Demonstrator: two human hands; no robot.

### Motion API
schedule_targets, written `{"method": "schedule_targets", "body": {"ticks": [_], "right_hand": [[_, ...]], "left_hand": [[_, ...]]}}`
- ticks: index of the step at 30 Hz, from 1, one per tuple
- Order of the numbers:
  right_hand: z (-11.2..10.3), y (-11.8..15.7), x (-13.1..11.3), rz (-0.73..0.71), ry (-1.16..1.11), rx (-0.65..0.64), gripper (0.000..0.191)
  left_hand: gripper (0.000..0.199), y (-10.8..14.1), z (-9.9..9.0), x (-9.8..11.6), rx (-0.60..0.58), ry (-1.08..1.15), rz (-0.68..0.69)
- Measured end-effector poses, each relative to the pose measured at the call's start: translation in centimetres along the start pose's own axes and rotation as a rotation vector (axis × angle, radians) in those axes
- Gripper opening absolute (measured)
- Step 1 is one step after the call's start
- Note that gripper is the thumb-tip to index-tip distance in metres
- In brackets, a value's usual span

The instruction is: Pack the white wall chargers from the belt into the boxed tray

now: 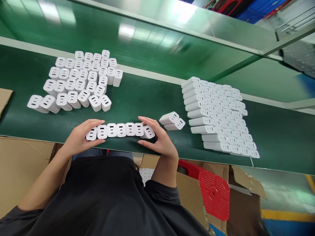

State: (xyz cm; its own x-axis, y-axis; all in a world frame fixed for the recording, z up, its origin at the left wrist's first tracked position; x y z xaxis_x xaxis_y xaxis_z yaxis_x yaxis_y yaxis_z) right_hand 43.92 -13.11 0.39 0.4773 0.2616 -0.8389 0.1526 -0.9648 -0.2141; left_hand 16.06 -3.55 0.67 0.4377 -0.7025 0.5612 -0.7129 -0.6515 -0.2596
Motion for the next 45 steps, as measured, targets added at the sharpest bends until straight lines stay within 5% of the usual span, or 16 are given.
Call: {"method": "schedule_targets", "body": {"ticks": [6, 15, 23, 45], "right_hand": [[0.0, -0.5, 0.0, 0.051, -0.01, 0.011, 0.049], [-0.2, 0.2, 0.8, 0.031, -0.123, -0.053, 0.069], [0.2, 0.2, 0.7, -0.005, -0.102, 0.029, 0.049], [-0.1, 0.4, 0.9, -0.042, -0.049, 0.152, 0.054]], "left_hand": [[0.052, 0.0, 0.0, -0.1, -0.02, -0.013, -0.015], [0.049, -0.1, -0.1, -0.3, -0.039, -0.036, -0.034], [0.049, 0.0, 0.0, -0.5, -0.058, -0.009, -0.054], [0.058, -0.3, -0.4, -0.4, -0.079, 0.105, -0.04]]}}
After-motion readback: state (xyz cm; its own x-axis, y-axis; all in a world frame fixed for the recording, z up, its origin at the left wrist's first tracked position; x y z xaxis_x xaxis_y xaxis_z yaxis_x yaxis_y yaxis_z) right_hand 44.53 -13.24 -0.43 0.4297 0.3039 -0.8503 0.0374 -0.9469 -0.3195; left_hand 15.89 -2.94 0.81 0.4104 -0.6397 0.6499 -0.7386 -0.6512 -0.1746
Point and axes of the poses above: each hand's wrist, its own y-axis away from the middle knuckle, its own z-axis out of the palm, x = y × z, the point moved 4 cm from there along -y, towards the middle knuckle, and after that the axes turned 10 degrees about -y, right-handed, at the moved point
